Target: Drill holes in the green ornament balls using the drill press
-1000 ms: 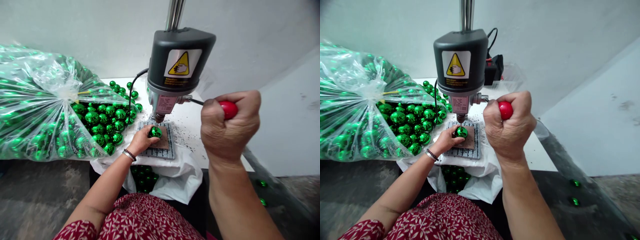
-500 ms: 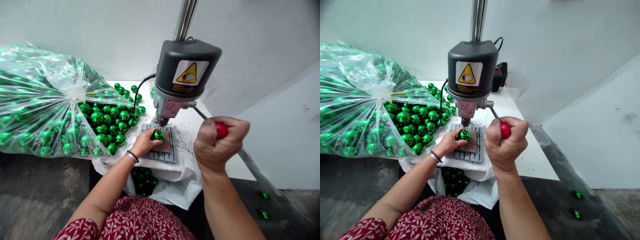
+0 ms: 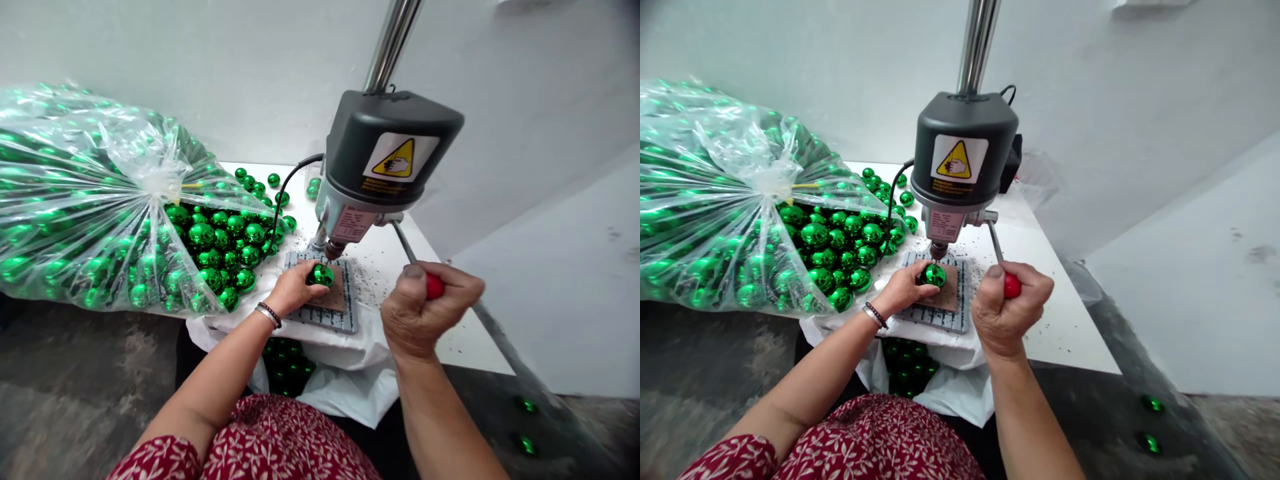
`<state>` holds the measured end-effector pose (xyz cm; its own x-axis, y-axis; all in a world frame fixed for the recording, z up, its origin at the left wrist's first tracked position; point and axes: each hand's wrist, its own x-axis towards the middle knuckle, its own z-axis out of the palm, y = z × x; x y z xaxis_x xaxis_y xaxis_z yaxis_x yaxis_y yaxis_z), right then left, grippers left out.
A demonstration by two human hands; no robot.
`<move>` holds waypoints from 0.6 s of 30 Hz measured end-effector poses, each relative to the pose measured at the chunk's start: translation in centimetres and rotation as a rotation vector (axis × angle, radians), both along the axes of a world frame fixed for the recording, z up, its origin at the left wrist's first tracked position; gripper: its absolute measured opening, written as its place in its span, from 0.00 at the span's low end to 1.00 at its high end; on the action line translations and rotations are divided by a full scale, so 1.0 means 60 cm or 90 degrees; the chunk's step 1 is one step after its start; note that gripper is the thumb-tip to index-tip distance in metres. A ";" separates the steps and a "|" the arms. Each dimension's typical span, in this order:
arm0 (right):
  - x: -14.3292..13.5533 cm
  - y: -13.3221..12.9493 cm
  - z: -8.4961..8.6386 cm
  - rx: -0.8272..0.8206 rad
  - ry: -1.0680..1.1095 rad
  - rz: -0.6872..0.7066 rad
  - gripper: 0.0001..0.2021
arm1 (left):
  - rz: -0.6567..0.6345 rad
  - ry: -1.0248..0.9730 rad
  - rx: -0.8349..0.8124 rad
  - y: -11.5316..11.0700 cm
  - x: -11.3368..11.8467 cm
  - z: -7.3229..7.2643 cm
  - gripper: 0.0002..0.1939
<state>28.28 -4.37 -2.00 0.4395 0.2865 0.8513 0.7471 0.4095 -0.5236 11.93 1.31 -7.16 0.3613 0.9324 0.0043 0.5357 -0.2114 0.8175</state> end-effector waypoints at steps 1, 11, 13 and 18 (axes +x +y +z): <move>0.001 0.002 0.008 0.005 0.001 -0.001 0.08 | 0.001 0.001 0.003 0.000 0.001 0.000 0.30; 0.019 0.073 0.194 -0.182 0.069 0.008 0.07 | 0.009 -0.014 0.007 -0.027 -0.021 0.016 0.25; 0.016 0.072 0.200 -0.190 0.091 0.014 0.05 | -0.076 -0.002 -0.004 -0.038 -0.046 0.020 0.27; 0.010 0.066 0.192 -0.194 0.133 0.034 0.06 | -0.087 0.017 0.010 -0.034 -0.090 0.036 0.33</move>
<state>28.87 -0.39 9.53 0.5725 0.5401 0.6169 0.5927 0.2473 -0.7666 6.55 -0.74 -4.98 0.4851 0.8744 0.0078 0.5226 -0.2970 0.7992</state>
